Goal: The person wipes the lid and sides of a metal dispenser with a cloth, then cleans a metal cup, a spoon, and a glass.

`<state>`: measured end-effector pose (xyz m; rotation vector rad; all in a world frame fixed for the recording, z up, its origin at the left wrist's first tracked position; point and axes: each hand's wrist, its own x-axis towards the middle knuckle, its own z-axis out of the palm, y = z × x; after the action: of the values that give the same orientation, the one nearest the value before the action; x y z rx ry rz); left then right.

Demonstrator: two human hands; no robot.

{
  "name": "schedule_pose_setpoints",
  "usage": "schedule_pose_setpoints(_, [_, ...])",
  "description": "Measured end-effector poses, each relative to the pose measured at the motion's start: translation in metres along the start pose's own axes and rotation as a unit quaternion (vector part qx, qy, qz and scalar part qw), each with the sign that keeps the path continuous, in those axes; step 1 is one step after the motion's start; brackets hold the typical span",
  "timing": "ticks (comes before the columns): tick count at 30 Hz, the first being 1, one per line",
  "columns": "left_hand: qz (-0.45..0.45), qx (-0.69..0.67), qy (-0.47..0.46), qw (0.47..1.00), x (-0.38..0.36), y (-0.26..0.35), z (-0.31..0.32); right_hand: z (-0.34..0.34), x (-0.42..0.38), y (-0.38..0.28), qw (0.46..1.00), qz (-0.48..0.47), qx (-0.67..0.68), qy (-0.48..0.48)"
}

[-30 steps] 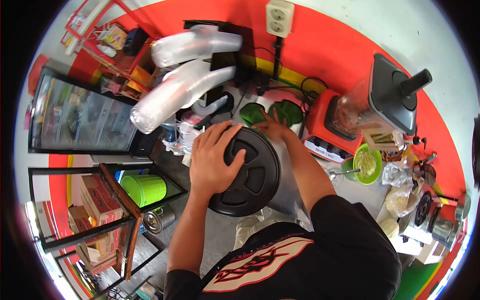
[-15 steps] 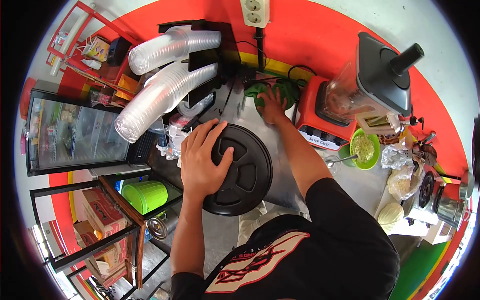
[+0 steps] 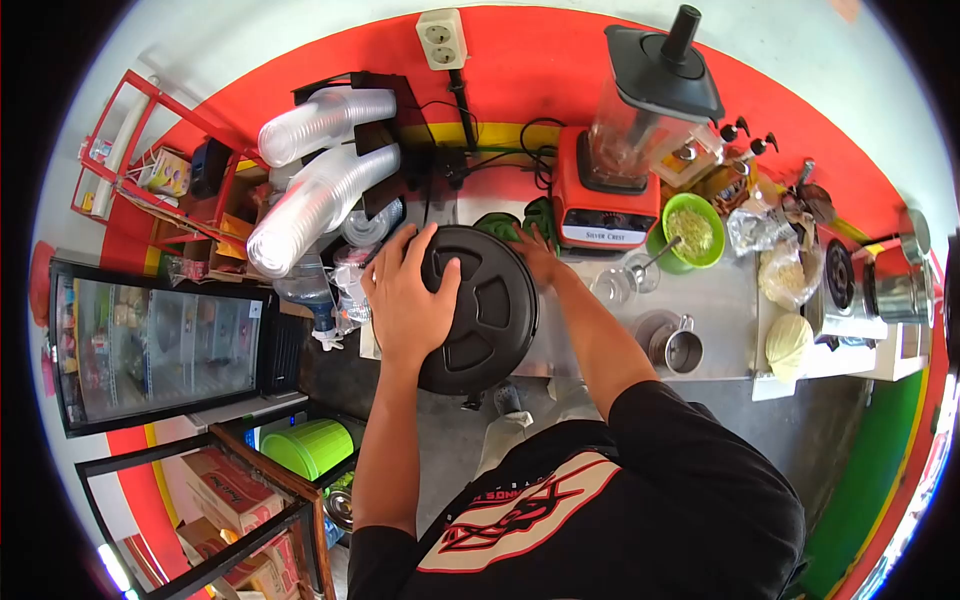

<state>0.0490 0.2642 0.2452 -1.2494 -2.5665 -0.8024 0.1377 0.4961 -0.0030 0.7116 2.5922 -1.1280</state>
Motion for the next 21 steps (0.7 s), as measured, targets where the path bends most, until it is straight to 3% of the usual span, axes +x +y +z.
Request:
schedule_pose_setpoints(3, [-0.006,-0.004,0.045,0.999,-0.004,-0.006,0.003,0.017,-0.025,0.004,1.0,0.009,-0.027,0.004])
schedule_pose_setpoints(6, [-0.007,-0.222,0.126,0.967,0.0,-0.023,0.002,0.026,-0.062,0.001,0.999,0.024,0.021,0.04])
schedule_pose_setpoints(7, [-0.002,-0.298,0.151,0.942,0.0,-0.028,0.0,0.034,-0.07,0.006,0.999,0.027,0.022,0.04])
schedule_pose_setpoints(9, [-0.028,-0.508,0.212,0.834,-0.007,-0.036,0.0,0.049,-0.083,0.013,0.993,0.034,0.036,0.105])
schedule_pose_setpoints(12, [-0.009,-0.465,0.168,0.869,-0.03,-0.055,-0.019,0.06,-0.116,-0.003,0.992,0.068,-0.057,0.088])
schedule_pose_setpoints(14, [0.032,-0.32,0.108,0.941,-0.056,-0.059,-0.033,0.08,-0.123,0.013,0.983,0.085,-0.115,0.112])
schedule_pose_setpoints(19, [0.007,-0.3,0.016,0.954,-0.129,-0.077,-0.011,0.081,-0.153,0.001,0.987,0.085,-0.072,0.112])
schedule_pose_setpoints(21, [-0.111,-0.446,-0.026,0.888,-0.145,-0.072,0.0,0.071,-0.158,-0.006,0.989,0.082,-0.05,0.113])
